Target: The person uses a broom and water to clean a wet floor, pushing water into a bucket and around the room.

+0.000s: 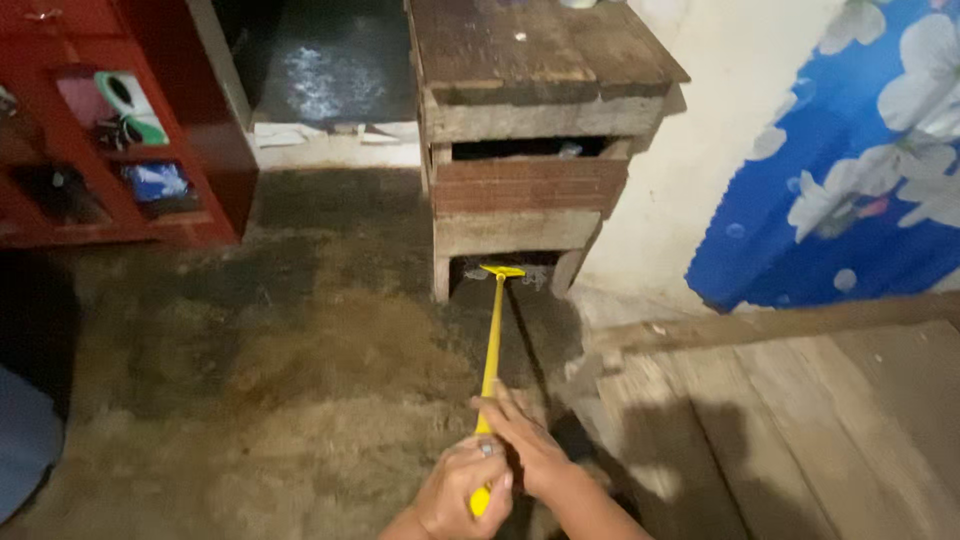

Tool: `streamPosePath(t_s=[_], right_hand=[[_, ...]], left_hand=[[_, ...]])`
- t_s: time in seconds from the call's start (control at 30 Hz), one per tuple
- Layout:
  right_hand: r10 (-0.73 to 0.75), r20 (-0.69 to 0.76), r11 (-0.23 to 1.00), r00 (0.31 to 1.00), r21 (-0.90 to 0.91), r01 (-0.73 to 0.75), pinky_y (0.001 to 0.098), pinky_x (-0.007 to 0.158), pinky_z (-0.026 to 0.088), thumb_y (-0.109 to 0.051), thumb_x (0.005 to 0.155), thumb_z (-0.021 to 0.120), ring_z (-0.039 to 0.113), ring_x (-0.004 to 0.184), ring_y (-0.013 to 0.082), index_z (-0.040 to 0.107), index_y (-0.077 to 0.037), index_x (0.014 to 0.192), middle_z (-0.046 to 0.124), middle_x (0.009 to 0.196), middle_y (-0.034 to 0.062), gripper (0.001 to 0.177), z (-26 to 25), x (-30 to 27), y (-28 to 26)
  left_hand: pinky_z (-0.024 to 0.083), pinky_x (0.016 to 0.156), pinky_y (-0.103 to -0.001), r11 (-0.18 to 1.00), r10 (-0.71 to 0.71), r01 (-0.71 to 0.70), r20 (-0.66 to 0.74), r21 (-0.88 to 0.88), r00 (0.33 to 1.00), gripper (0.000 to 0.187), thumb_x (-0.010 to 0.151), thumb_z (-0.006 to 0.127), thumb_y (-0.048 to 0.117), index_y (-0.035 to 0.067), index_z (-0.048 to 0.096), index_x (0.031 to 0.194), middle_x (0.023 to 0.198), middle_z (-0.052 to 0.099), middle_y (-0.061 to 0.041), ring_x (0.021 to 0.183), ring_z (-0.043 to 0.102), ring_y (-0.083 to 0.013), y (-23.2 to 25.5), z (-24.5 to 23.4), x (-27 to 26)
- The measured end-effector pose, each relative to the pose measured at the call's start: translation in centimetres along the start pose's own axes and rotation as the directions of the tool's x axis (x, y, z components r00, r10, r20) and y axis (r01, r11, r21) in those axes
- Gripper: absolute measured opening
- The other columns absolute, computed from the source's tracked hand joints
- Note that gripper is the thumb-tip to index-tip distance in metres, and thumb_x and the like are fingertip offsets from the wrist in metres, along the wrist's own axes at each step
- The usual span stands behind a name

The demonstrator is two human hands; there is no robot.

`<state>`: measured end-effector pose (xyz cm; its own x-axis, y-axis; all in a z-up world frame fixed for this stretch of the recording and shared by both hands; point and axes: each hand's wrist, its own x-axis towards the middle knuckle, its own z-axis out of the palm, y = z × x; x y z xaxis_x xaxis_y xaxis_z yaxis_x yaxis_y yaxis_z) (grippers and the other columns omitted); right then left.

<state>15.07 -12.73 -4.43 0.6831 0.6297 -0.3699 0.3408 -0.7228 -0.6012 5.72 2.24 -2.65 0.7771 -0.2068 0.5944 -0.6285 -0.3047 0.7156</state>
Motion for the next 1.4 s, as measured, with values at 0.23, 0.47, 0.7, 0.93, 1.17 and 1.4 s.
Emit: streamPosePath(t_s=[0.23, 0.47, 0.7, 0.93, 1.17, 1.4], right_hand=[[0.215, -0.019, 0.971, 0.976, -0.104, -0.216, 0.0627, 0.123, 0.011, -0.017, 0.084, 0.081, -0.002, 0.158, 0.0368, 0.007, -0.034, 0.16, -0.01, 0.172, 0.0049, 0.108, -7.2, 3.7, -1.2], [0.294, -0.019, 0.949, 0.956, -0.114, -0.294, 0.0642, 0.124, 0.008, -0.004, 0.082, 0.077, -0.004, 0.159, 0.0364, 0.005, -0.04, 0.161, -0.011, 0.173, 0.0019, 0.113, -8.1, 4.2, -1.4], [0.177, 0.051, 0.968, 0.983, -0.192, -0.164, 0.0626, 0.124, 0.008, 0.015, 0.075, 0.068, -0.004, 0.16, 0.0349, 0.019, -0.049, 0.159, -0.008, 0.173, 0.005, 0.117, -3.0, 1.3, -3.8], [-0.247, -0.059, 0.968, 0.967, -0.05, 0.245, 0.0492, 0.12, 0.024, 0.003, 0.078, 0.068, 0.015, 0.155, 0.0359, 0.052, -0.02, 0.123, 0.021, 0.166, 0.0122, 0.053, 5.4, -6.1, -5.7], [-0.3, -0.156, 0.946, 0.941, 0.074, 0.314, 0.0329, 0.095, 0.053, -0.019, 0.088, 0.077, 0.066, 0.106, 0.0287, 0.061, -0.007, 0.084, 0.071, 0.103, 0.0105, 0.021, 15.0, -14.1, -9.9], [-0.258, -0.261, 0.707, 0.93, 0.606, 0.366, 0.032, 0.103, 0.053, -0.016, 0.084, 0.071, 0.064, 0.12, 0.0252, 0.074, -0.007, 0.09, 0.066, 0.128, 0.0112, 0.011, 24.5, -7.4, -0.7]], left_hand=[[0.05, 0.076, -0.049, 0.975, -0.176, 0.171, 0.02, 0.144, 0.984, 0.008, 0.089, 0.065, 0.01, 0.003, 0.066, 0.087, 0.089, 0.064, -0.019, 0.087, 0.061, -0.0424, -10.4, -2.1, 8.6], [0.049, 0.085, -0.049, 0.966, -0.26, 0.259, 0.066, 0.025, 0.963, 0.019, 0.091, 0.067, 0.013, 0.004, 0.061, 0.075, 0.079, 0.06, -0.016, 0.088, 0.06, -0.0378, -10.4, -0.2, 5.4], [0.048, 0.096, -0.045, 0.978, -0.203, 0.205, 0.069, -0.025, 0.977, 0.018, 0.089, 0.068, 0.007, 0.002, 0.06, 0.074, 0.075, 0.06, -0.014, 0.084, 0.064, -0.0333, -2.6, -0.3, -1.7], [0.052, 0.093, -0.043, 0.982, -0.176, 0.19, -0.289, 0.019, 0.941, 0.02, 0.082, 0.072, 0.005, 0.0, 0.057, 0.069, 0.066, 0.053, -0.014, 0.069, 0.06, -0.0316, 11.0, -0.1, -9.3], [0.056, 0.077, -0.034, 0.986, -0.006, 0.086, -0.489, 0.141, 0.872, 0.034, 0.085, 0.07, 0.01, 0.003, 0.047, 0.06, 0.059, 0.047, -0.008, 0.056, 0.055, -0.0209, 25.1, -0.8, -14.8], [0.055, 0.071, -0.035, 0.985, 0.097, -0.027, -0.417, 0.17, 0.904, 0.017, 0.086, 0.069, 0.011, 0.004, 0.062, 0.072, 0.069, 0.065, -0.009, 0.066, 0.067, -0.0234, 24.8, 0.8, -17.9]])
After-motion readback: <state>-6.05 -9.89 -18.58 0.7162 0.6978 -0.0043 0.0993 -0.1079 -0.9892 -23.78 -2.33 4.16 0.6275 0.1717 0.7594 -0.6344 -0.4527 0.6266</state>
